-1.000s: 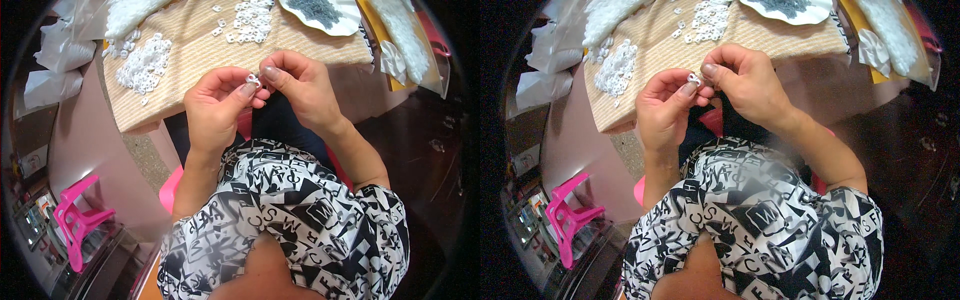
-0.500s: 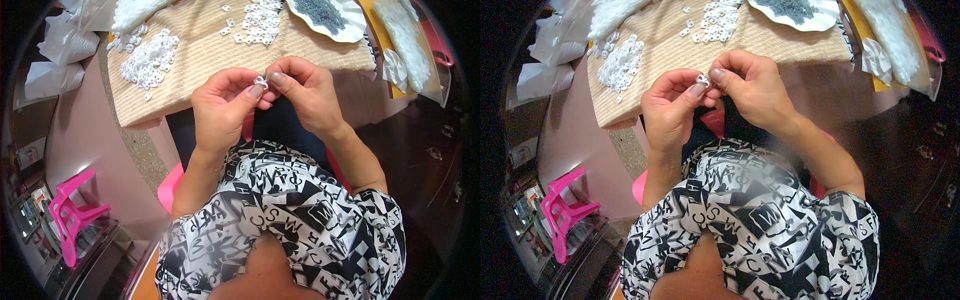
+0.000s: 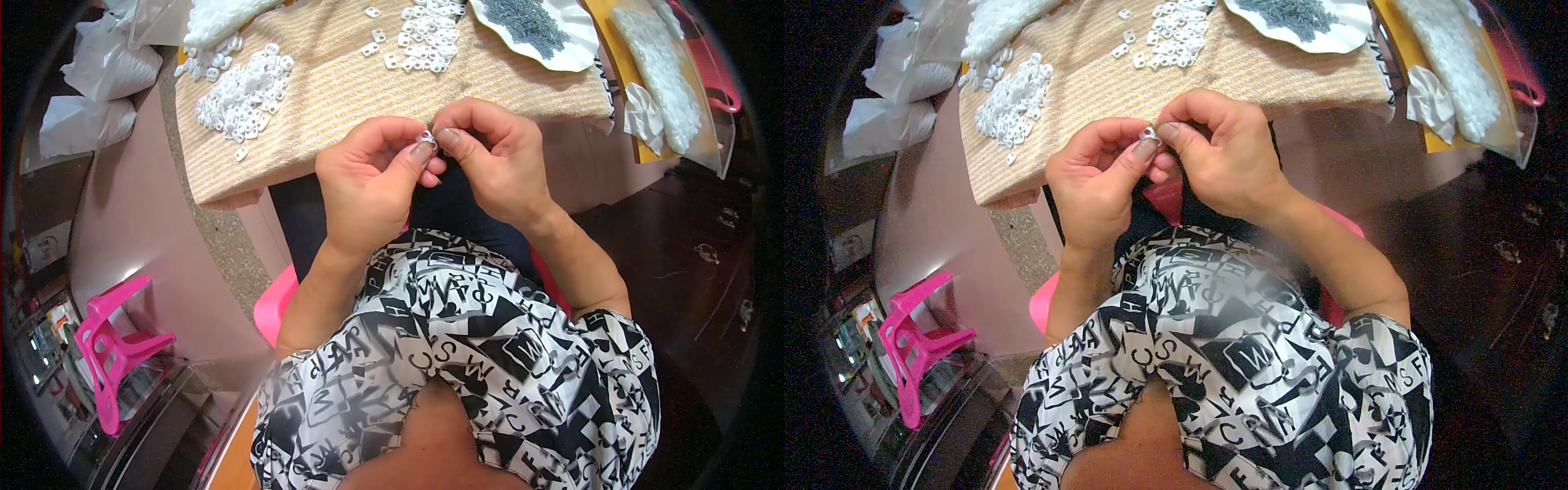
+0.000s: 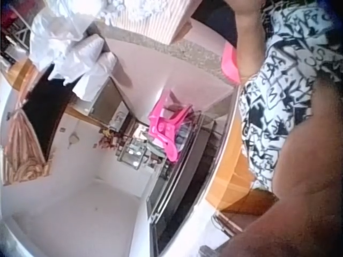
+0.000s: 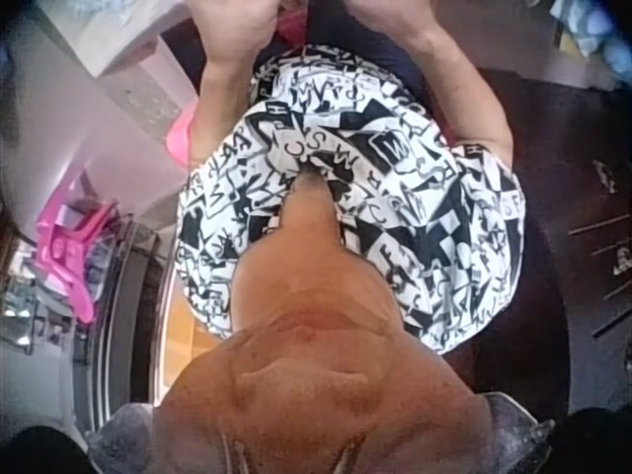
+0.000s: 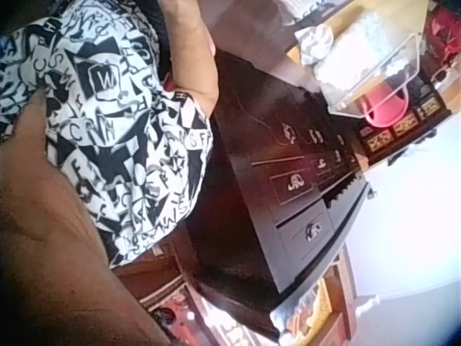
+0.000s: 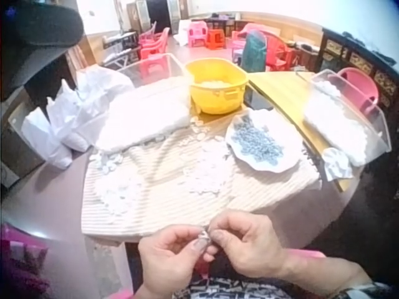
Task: Assembling small plastic components by manually inserting metal pins into them.
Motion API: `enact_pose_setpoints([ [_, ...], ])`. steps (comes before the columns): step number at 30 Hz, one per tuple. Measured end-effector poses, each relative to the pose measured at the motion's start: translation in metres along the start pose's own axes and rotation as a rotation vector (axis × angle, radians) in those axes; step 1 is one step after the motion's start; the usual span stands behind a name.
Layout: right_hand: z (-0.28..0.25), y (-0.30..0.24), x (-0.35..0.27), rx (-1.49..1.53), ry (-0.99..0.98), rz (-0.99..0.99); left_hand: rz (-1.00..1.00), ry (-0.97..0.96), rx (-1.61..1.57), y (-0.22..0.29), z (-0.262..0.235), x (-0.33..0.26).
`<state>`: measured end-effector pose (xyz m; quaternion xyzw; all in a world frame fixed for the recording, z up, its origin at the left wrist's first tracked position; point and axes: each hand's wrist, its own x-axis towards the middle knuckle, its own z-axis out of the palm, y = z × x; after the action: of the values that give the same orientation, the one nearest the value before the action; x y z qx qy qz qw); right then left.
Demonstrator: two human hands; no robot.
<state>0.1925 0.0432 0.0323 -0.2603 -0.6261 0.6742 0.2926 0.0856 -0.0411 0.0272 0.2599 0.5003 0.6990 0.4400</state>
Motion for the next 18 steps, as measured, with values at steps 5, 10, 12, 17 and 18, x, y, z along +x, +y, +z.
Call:
enact_pose_setpoints([
  [5,0.003,0.001,0.0,-0.046,0.006,-0.032,0.013,0.044,0.091,-0.001,0.002,-0.003],
  [10,0.003,0.007,0.001,-0.115,0.007,-0.047,0.081,0.059,0.121,-0.007,0.001,-0.002],
  [12,0.002,0.006,0.003,-0.171,0.006,-0.058,0.081,0.064,0.098,-0.008,0.0,-0.001],
  [17,-0.005,0.002,0.01,0.103,-0.085,0.103,0.084,0.045,-0.033,-0.005,-0.006,0.008],
  [18,-0.007,0.002,0.011,0.096,-0.089,0.099,0.068,0.04,-0.07,-0.005,-0.008,0.01],
])
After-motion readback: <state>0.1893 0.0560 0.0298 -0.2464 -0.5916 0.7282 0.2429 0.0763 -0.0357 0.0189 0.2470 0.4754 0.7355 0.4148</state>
